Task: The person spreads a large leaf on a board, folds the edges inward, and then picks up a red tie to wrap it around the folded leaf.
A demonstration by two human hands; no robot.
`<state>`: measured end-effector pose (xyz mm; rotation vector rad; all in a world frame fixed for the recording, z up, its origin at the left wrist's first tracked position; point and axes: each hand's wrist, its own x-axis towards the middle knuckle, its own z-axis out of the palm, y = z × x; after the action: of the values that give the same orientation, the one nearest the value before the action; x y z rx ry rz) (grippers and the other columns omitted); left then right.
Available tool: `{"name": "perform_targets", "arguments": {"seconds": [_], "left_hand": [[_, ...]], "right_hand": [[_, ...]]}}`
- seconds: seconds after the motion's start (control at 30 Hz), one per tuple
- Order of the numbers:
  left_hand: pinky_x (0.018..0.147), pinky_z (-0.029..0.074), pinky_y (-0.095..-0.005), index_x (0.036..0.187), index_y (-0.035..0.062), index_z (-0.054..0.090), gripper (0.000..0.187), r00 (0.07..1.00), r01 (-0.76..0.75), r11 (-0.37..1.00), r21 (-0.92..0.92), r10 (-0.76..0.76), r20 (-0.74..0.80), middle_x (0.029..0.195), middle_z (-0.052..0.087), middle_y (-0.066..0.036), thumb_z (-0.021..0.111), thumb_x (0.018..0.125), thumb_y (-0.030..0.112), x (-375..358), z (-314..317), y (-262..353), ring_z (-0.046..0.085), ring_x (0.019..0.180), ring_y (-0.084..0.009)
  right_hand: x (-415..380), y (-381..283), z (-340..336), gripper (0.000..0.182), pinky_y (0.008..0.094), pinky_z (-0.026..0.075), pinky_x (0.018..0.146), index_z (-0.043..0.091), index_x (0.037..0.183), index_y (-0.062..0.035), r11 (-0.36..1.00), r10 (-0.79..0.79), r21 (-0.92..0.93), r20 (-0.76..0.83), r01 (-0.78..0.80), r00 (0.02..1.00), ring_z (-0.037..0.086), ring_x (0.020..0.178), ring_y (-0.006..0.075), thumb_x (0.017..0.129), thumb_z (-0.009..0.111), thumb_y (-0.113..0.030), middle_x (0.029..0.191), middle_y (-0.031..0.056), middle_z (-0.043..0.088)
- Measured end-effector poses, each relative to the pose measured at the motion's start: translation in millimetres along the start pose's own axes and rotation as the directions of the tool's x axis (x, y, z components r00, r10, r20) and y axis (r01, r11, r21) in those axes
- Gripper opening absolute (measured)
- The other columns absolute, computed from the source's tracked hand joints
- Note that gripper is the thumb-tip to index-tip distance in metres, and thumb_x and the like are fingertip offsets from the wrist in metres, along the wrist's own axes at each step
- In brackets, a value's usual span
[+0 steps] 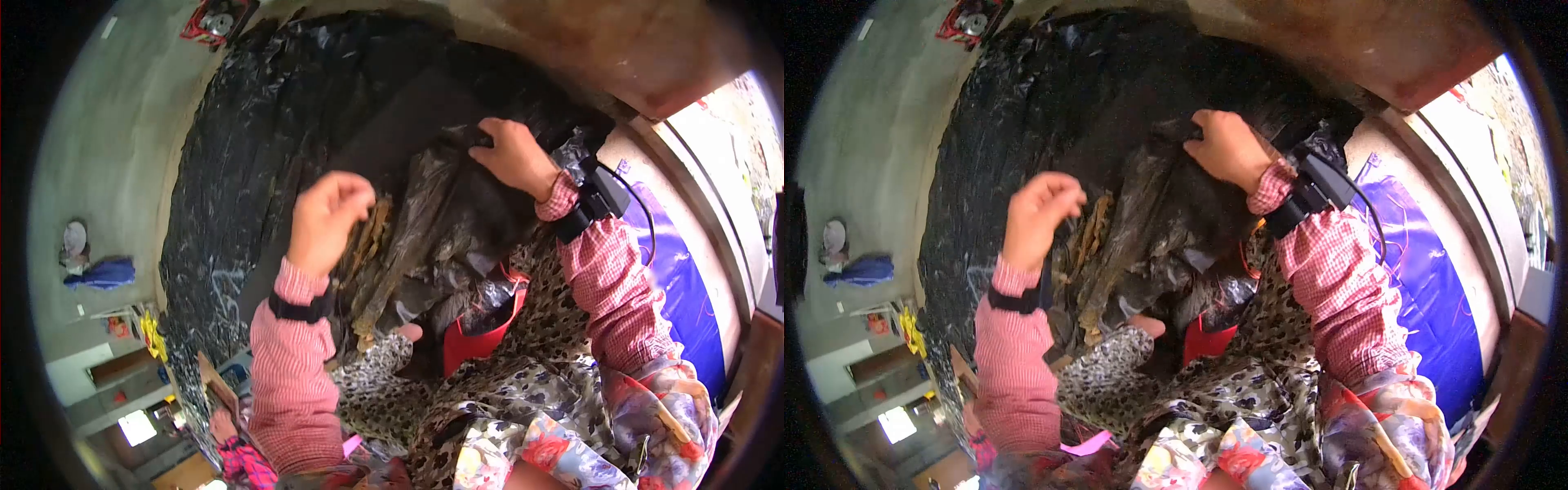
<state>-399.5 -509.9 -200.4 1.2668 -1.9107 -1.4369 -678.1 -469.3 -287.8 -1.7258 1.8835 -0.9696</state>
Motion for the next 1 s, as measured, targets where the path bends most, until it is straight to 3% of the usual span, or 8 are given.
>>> {"name": "perform_targets", "arguments": {"seconds": [0.13,0.23,0.27,0.37,0.47,0.6,0.83,1.0], "left_hand": [[0.07,0.049,-0.027,0.095,-0.0005,0.063,0.024,0.987,0.141,0.847,0.512,-0.161,-0.005,0.088,0.065,-0.008,0.071,0.081,0.016,-82,18,-28,0.06,0.077,-0.0131],[0.064,0.048,-0.0291,0.095,0.0011,0.061,0.022,0.989,-0.115,0.57,0.814,0.14,0.042,0.08,0.061,-0.005,0.071,0.08,0.012,-110,23,-73,0.059,0.073,-0.0136],[0.064,0.048,-0.0291,0.095,0.0011,0.061,0.022,0.989,-0.111,0.572,0.813,0.148,0.03,0.08,0.061,-0.005,0.071,0.08,0.012,-112,15,-82,0.059,0.073,-0.0136],[0.064,0.047,-0.0255,0.094,0.0011,0.057,0.014,0.975,0.211,0.978,-0.002,-0.21,0.075,0.084,0.062,0.0,0.064,0.082,-0.001,-105,-10,-65,0.058,0.074,-0.0096],[0.073,0.048,-0.0249,0.095,-0.0004,0.058,0.012,0.963,0.221,0.966,-0.133,-0.237,-0.127,0.088,0.064,-0.002,0.061,0.083,-0.004,-89,-32,-79,0.058,0.079,-0.0097],[0.075,0.051,-0.0319,0.097,-0.0027,0.062,0.02,0.966,0.214,0.88,0.423,-0.127,-0.225,0.092,0.069,-0.015,0.069,0.079,0.005,-78,-48,-129,0.067,0.085,-0.0223],[0.073,0.05,-0.0305,0.105,0.0017,0.061,0.027,0.949,0.253,0.884,0.393,-0.149,-0.276,0.087,0.068,-0.014,0.068,0.081,0.012,-105,-68,-116,0.065,0.079,-0.0196],[0.077,0.048,-0.0278,0.113,0.0012,0.058,0.035,0.929,0.323,0.869,0.376,-0.215,-0.302,0.092,0.064,-0.006,0.07,0.08,0.008,-212,-163,-68,0.059,0.085,-0.0137]], "right_hand": [[5,4,1,0.038,0.0409,0.048,0.076,0.06,0.101,0.0066,0.998,-0.023,-0.064,0.042,0.026,0.999,0.059,0.092,0.0437,0.075,0.07,-0.019,0.094,0.0295,0.06],[5,-6,-6,0.041,0.0411,0.049,0.084,0.06,0.106,0.0067,0.996,0.048,-0.075,0.088,-0.041,0.995,0.06,0.097,0.0416,0.076,0.069,-0.019,0.1,0.0293,0.061],[4,-7,-5,0.041,0.0411,0.049,0.084,0.06,0.106,0.0067,0.996,0.035,-0.08,0.087,-0.028,0.996,0.06,0.097,0.0416,0.076,0.069,-0.019,0.1,0.0293,0.061],[0,6,0,0.041,0.0411,0.049,0.085,0.06,0.108,0.0062,0.996,0.003,-0.086,0.042,0.0,0.999,0.06,0.097,0.0413,0.077,0.069,-0.019,0.101,0.0288,0.062],[0,8,7,0.042,0.0421,0.049,0.085,0.059,0.112,0.0039,0.996,-0.065,-0.069,-0.043,0.062,0.997,0.06,0.097,0.0413,0.077,0.069,-0.018,0.101,0.0279,0.062],[-7,2,8,0.048,0.0438,0.048,0.086,0.054,0.12,-0.0024,0.988,0.004,-0.155,-0.084,-0.017,0.996,0.06,0.099,0.04,0.078,0.069,-0.017,0.102,0.0254,0.062],[-58,-39,25,0.039,0.0435,0.042,0.087,0.059,0.109,-0.0106,0.799,-0.544,-0.388,-0.142,0.459,0.827,0.052,0.102,0.0308,0.071,0.065,-0.015,0.103,0.0127,0.054],[-76,-30,50,0.029,0.0413,0.038,0.095,0.063,0.103,-0.0085,0.793,-0.512,-0.38,0.006,0.476,0.859,0.049,0.111,0.0293,0.075,0.064,-0.019,0.108,0.0124,0.055]]}}
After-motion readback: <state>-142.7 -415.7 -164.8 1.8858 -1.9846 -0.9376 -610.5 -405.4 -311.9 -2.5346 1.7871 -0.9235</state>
